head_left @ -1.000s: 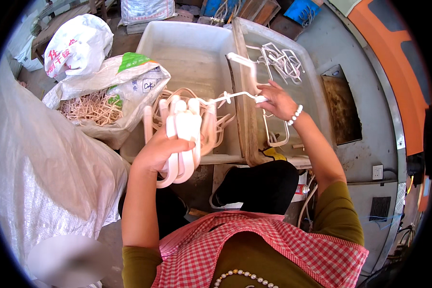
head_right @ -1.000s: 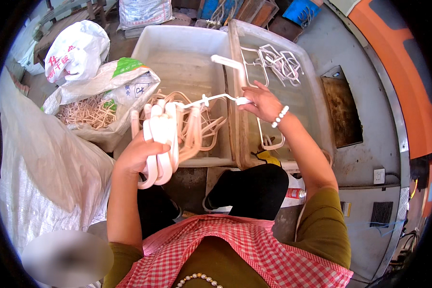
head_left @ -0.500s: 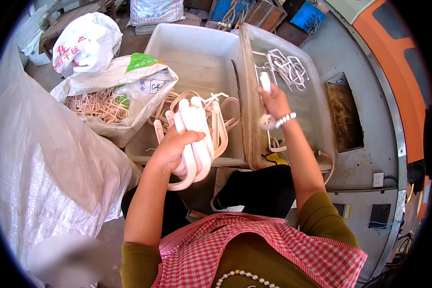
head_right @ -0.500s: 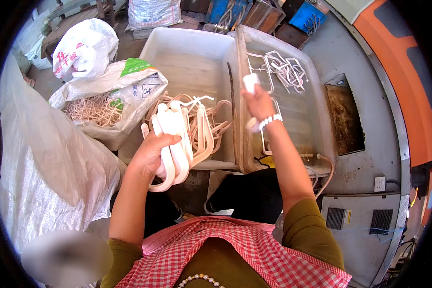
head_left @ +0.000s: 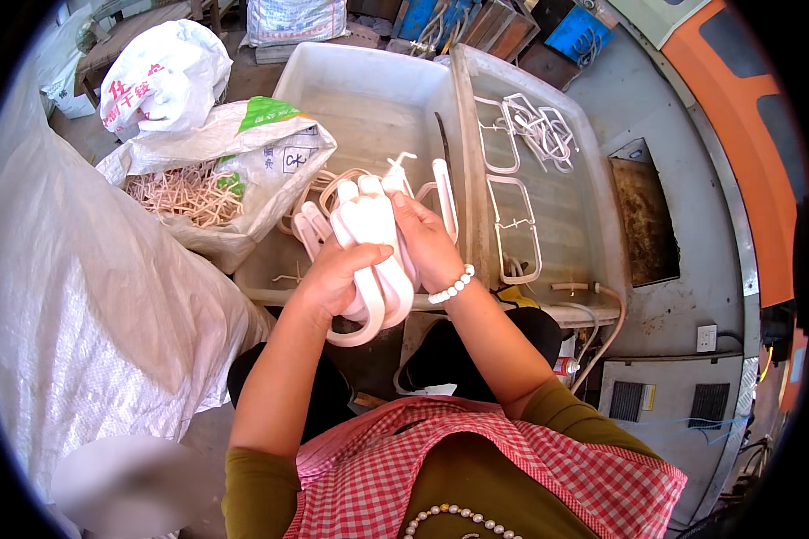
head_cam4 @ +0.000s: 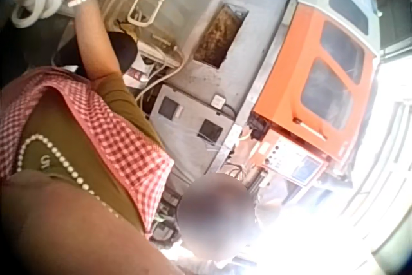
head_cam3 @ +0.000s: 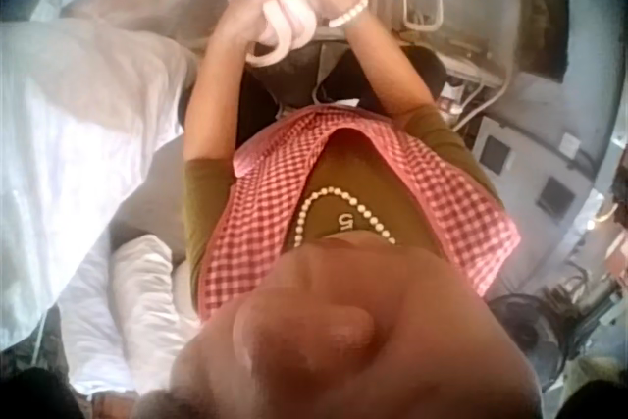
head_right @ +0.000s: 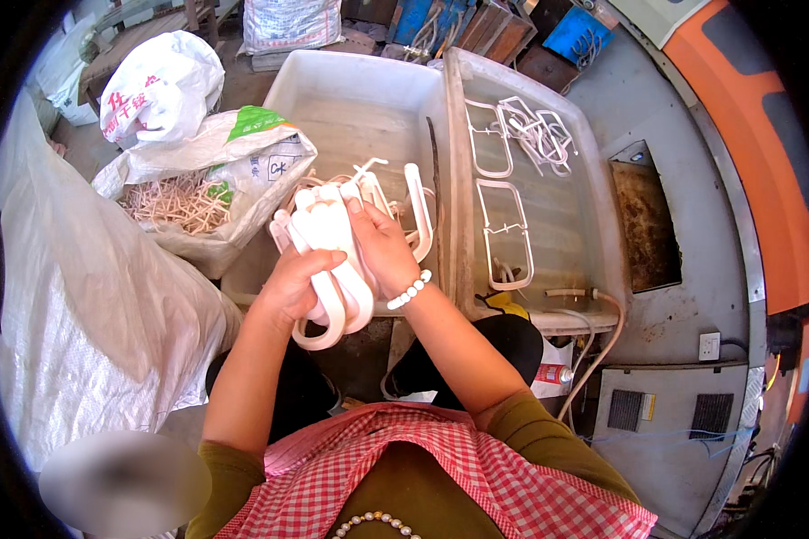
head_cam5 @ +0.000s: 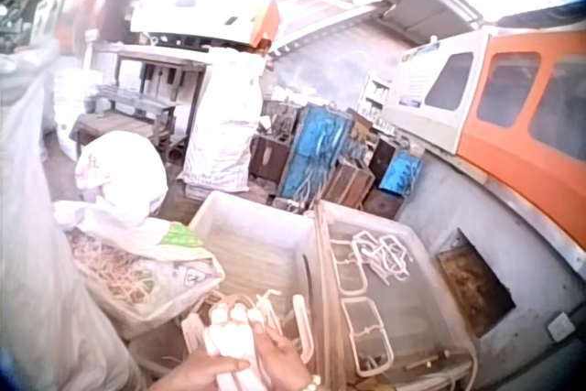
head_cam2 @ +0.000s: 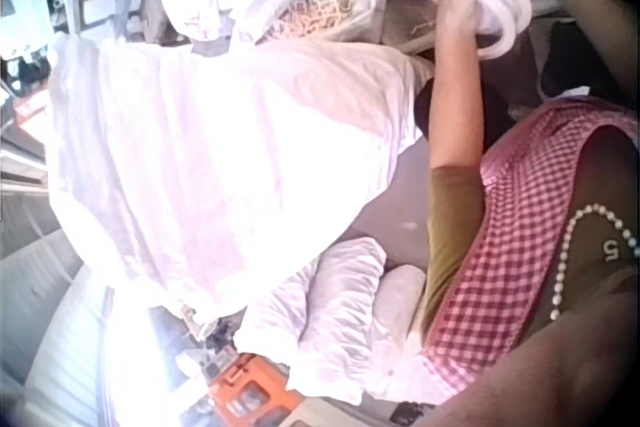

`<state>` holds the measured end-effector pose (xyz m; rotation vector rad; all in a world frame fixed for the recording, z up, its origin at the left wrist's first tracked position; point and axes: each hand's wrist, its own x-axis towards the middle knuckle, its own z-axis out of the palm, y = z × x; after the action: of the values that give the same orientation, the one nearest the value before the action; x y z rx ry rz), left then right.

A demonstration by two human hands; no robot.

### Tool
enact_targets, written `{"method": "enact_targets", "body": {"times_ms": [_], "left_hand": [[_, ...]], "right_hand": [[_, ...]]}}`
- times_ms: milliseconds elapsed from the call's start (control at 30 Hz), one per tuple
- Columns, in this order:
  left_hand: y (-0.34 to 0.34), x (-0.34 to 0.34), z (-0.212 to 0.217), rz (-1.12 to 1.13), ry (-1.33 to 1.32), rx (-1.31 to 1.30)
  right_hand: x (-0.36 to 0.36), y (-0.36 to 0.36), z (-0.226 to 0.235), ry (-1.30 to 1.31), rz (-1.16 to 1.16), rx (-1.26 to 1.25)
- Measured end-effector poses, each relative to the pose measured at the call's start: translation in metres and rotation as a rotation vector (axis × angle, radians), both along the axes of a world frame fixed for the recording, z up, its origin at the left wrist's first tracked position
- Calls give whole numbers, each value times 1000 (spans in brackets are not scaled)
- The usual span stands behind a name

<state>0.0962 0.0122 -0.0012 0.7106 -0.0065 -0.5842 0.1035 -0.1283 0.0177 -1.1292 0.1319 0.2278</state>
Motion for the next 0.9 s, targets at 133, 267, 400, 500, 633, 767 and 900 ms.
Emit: {"method": "enact_targets", "body": {"times_ms": [133,267,400,500,633,767,900], "left_hand": [[-5,-1,-3,18,33,-77],[-7,-1,0,17,-2,-35],[-8,-3,4,-40,-126,93],[-14,-4,2,-24,-349,335],[-22,-2,-8,20,-636,766],[-20,-12,-11,228,-666,559],[-23,-28,-10,211,-331,267]], "right_hand": [[3,-2,-6,-71,54,-12],[26,-21,-3,227,52,177],[62,-47,8,284,38,318],[68,-54,21,4,-112,62],[32,-22,28,-817,-128,-781],[-23,31,29,-1556,246,-1121],[-22,32,68,-1477,-74,-779]]}}
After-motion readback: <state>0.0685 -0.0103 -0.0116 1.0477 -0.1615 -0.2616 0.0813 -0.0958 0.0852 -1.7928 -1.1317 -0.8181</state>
